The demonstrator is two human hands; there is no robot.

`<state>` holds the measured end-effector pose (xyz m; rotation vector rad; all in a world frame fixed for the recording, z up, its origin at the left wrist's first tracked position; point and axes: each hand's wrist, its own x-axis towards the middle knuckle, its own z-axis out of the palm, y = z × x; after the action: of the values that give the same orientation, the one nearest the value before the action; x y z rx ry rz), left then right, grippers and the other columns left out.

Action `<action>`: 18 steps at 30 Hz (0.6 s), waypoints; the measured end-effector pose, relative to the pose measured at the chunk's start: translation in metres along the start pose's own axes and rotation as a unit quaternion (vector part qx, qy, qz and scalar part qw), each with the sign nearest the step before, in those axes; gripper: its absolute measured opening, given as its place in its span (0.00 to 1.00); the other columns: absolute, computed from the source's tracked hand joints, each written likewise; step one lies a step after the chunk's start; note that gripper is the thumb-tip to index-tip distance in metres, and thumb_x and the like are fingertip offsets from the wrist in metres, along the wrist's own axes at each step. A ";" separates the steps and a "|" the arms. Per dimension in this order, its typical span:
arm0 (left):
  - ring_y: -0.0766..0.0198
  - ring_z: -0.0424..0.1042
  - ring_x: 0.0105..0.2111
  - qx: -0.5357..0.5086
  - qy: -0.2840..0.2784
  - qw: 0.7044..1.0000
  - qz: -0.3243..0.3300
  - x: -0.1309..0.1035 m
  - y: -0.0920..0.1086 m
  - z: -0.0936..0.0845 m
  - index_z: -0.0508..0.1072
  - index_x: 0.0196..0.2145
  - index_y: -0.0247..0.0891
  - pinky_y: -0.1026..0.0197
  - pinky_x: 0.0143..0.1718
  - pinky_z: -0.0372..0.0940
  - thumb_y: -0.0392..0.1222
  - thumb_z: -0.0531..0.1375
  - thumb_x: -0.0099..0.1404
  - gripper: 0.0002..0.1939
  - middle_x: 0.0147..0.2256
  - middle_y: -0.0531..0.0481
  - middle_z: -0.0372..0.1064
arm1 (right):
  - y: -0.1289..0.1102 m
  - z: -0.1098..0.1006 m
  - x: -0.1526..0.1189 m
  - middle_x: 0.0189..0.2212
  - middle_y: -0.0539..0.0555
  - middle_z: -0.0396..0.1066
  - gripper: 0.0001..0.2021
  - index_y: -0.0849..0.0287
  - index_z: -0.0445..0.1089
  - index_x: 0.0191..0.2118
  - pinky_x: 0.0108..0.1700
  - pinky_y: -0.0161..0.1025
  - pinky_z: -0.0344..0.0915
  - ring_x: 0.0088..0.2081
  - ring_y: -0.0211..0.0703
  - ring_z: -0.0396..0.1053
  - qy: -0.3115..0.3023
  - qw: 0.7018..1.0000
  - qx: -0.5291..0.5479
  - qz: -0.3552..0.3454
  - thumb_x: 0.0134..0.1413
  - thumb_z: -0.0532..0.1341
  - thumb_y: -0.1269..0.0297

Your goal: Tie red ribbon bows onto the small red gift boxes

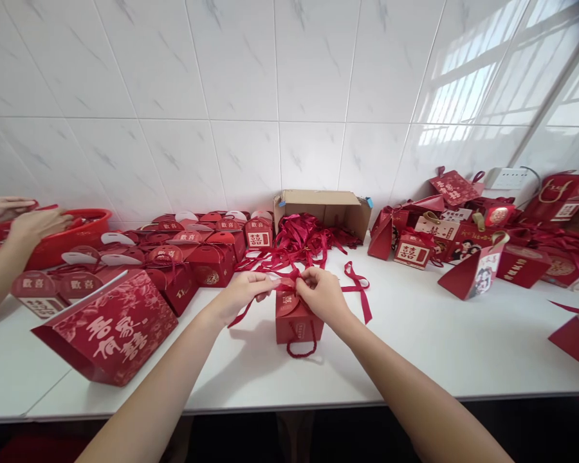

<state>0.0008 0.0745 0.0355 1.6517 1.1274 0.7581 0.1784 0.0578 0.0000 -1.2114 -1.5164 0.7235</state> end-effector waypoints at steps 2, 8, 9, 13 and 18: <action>0.68 0.55 0.21 -0.008 -0.001 0.999 0.033 0.001 0.018 0.001 0.64 0.15 0.38 0.62 0.27 0.54 0.54 0.63 0.52 0.20 0.17 0.55 0.56 | -0.004 0.000 -0.001 0.21 0.49 0.67 0.04 0.57 0.64 0.25 0.30 0.37 0.58 0.25 0.40 0.63 0.005 1.000 -0.026 -0.012 0.47 0.57 0.66; 0.65 0.65 0.27 -0.013 0.014 0.996 0.084 0.021 0.057 0.016 0.75 0.25 0.36 0.61 0.32 0.59 0.52 0.64 0.53 0.15 0.25 0.52 0.68 | -0.016 -0.004 -0.007 0.17 0.46 0.60 0.09 0.57 0.57 0.19 0.25 0.35 0.51 0.21 0.36 0.54 -0.044 0.997 -0.053 -0.047 0.45 0.58 0.68; 0.64 0.66 0.29 -0.028 0.008 0.995 0.094 0.025 0.059 0.017 0.76 0.29 0.36 0.61 0.34 0.60 0.53 0.64 0.53 0.16 0.28 0.51 0.70 | -0.017 -0.004 -0.007 0.16 0.46 0.58 0.12 0.57 0.55 0.18 0.24 0.35 0.50 0.20 0.35 0.53 -0.045 0.997 -0.050 -0.044 0.47 0.58 0.66; 0.63 0.68 0.35 -0.045 0.013 0.989 0.141 0.029 0.056 0.014 0.74 0.42 0.39 0.61 0.40 0.63 0.60 0.61 0.55 0.24 0.36 0.50 0.71 | -0.011 -0.003 -0.004 0.17 0.48 0.62 0.16 0.58 0.56 0.18 0.27 0.35 0.54 0.22 0.36 0.58 -0.040 0.999 -0.010 -0.028 0.53 0.56 0.60; 0.60 0.69 0.37 0.077 -0.002 0.989 0.125 0.021 0.025 0.001 0.74 0.35 0.38 0.60 0.38 0.64 0.54 0.66 0.52 0.19 0.36 0.48 0.72 | -0.005 -0.007 -0.001 0.16 0.45 0.54 0.18 0.58 0.52 0.18 0.24 0.33 0.49 0.21 0.34 0.53 -0.054 0.998 0.020 -0.023 0.52 0.57 0.57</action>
<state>0.0180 0.0908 0.0585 1.9482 1.0070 0.8412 0.1839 0.0544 0.0059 -1.1187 -1.6063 0.7952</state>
